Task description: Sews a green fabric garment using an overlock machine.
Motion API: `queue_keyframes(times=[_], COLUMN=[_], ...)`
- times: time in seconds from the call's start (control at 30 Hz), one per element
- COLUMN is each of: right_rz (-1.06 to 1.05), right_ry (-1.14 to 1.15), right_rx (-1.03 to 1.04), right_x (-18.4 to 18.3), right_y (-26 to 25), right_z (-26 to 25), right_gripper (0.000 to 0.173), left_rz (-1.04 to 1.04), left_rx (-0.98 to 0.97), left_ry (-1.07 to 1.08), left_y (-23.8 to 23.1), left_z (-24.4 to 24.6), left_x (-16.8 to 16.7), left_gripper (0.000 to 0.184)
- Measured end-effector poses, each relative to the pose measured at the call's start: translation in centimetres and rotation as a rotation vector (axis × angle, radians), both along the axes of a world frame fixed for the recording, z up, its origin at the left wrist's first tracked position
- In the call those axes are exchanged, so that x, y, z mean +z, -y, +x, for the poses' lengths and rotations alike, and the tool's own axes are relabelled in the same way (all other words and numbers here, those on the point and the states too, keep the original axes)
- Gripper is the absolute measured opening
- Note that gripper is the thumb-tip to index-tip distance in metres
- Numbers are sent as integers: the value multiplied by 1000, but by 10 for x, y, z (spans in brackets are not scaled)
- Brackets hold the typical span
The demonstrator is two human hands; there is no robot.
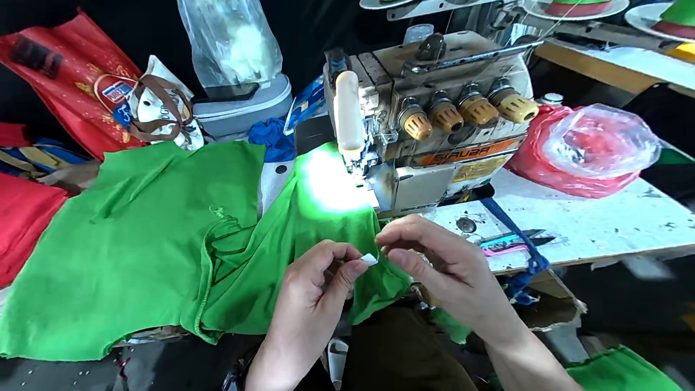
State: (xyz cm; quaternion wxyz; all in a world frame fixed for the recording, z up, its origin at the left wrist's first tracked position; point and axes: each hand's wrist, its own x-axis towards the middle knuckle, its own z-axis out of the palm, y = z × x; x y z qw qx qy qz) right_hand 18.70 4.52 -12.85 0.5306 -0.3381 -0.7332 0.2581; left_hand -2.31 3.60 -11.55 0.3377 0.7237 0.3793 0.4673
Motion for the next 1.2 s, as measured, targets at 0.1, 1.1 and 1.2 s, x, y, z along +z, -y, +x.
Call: queue_keyframes(times=[0.1,1.1,1.2], right_rz=[-22,-91,-176], right_ry=[28,158,94], right_rx=[104,-388,-403], right_x=[0,-15,-30], right_y=[0,-10,-13], right_z=[1,-15,-28], right_gripper=[19,34,41], left_rz=[71,144,63], left_rx=[-15,102,203], left_ry=[-88,-379,-448], left_y=[-3,-51,-72], left_z=[-1,-2,5], left_x=[-1,45,54], left_gripper=[14,13,8])
